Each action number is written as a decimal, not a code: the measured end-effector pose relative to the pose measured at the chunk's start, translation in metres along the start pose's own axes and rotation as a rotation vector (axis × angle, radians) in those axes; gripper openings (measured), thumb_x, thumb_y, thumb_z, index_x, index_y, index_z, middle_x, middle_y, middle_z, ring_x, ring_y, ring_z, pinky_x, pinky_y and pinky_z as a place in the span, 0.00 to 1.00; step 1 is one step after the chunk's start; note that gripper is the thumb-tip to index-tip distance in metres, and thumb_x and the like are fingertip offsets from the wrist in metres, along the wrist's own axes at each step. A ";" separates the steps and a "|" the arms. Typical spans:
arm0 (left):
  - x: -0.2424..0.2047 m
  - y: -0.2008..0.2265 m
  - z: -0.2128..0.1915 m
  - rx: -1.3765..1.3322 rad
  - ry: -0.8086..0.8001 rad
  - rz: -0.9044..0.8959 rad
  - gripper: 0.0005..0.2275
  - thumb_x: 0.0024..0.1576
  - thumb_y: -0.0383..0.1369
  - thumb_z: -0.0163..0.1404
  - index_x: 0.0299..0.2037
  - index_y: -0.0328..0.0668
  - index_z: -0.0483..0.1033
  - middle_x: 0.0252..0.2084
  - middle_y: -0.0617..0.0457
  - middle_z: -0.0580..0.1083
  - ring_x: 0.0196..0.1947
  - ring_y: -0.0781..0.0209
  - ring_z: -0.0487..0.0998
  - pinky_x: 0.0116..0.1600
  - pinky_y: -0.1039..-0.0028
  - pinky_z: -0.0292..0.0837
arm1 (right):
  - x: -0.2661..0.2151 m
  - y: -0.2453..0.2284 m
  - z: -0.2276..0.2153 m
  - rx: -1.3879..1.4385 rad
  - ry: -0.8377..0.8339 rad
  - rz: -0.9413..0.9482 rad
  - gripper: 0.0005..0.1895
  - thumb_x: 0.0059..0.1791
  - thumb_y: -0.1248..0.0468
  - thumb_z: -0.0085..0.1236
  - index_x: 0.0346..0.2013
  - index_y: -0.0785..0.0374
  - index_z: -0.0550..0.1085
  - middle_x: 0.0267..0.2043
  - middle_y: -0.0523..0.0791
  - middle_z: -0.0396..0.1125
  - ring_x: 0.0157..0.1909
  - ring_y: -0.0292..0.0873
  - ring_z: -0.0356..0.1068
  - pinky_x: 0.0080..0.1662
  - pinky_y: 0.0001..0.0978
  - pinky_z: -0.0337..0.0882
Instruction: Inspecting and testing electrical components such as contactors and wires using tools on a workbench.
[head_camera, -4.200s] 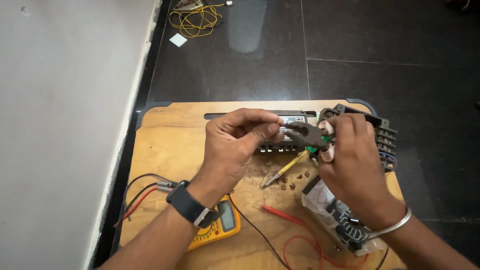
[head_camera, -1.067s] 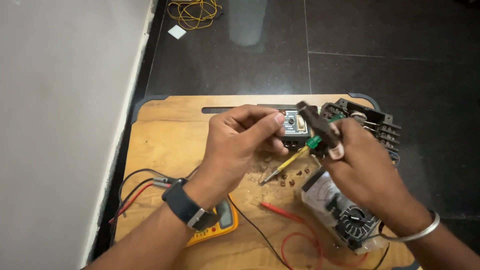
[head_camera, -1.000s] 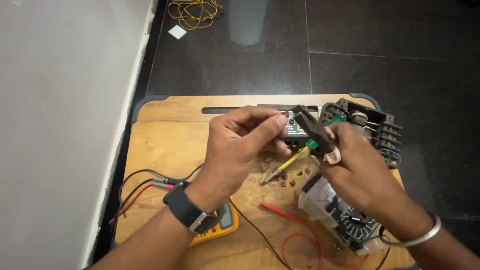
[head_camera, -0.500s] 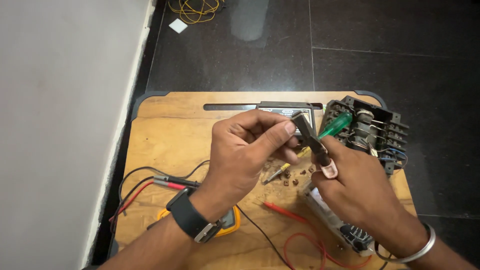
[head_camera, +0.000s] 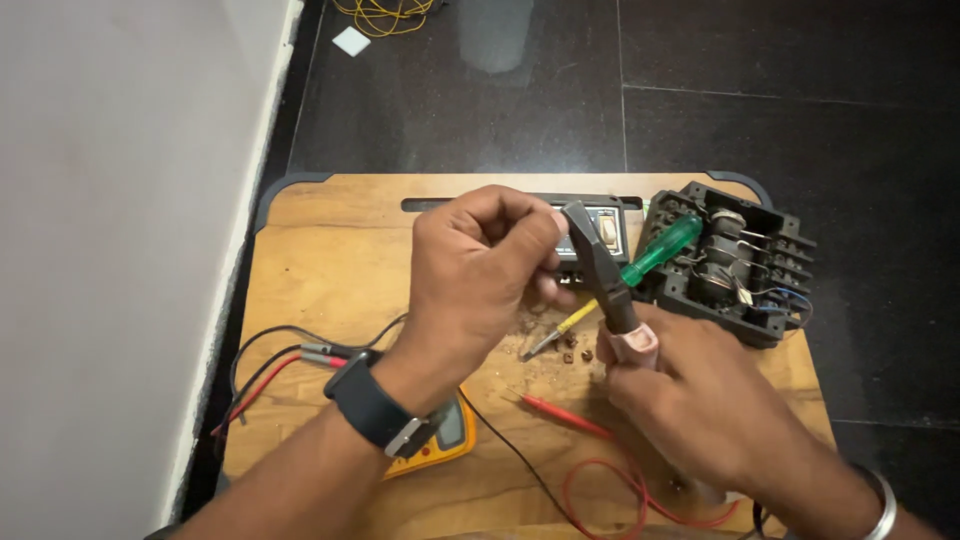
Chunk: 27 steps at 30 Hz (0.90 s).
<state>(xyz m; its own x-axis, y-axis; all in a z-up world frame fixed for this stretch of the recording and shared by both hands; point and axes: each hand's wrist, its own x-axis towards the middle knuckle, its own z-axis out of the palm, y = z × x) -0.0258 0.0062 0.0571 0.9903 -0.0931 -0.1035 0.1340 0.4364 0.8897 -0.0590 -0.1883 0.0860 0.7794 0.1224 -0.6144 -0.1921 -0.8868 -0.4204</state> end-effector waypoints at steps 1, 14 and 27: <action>0.001 -0.001 -0.001 -0.001 -0.003 -0.002 0.05 0.60 0.26 0.54 0.36 0.28 0.77 0.25 0.53 0.75 0.21 0.69 0.78 0.27 0.75 0.81 | -0.003 -0.001 0.001 0.001 0.001 0.003 0.06 0.46 0.62 0.55 0.34 0.59 0.72 0.30 0.45 0.65 0.31 0.44 0.66 0.38 0.40 0.70; 0.006 0.021 -0.021 0.033 -0.019 0.025 0.06 0.60 0.28 0.53 0.38 0.29 0.75 0.25 0.51 0.75 0.21 0.66 0.77 0.26 0.73 0.78 | 0.018 0.036 0.020 0.743 -0.157 -0.079 0.12 0.45 0.73 0.53 0.42 0.64 0.68 0.29 0.48 0.67 0.30 0.46 0.67 0.32 0.39 0.72; -0.006 0.009 -0.009 -0.040 -0.184 -0.016 0.07 0.62 0.27 0.53 0.41 0.26 0.74 0.30 0.49 0.76 0.26 0.65 0.80 0.29 0.72 0.82 | 0.010 0.019 0.008 0.355 -0.015 -0.133 0.17 0.41 0.69 0.56 0.43 0.59 0.69 0.33 0.45 0.64 0.34 0.42 0.65 0.35 0.37 0.71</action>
<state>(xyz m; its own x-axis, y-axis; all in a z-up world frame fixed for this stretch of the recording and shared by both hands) -0.0307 0.0188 0.0619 0.9648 -0.2610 -0.0316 0.1551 0.4683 0.8699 -0.0595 -0.2009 0.0668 0.8030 0.2351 -0.5476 -0.2867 -0.6531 -0.7009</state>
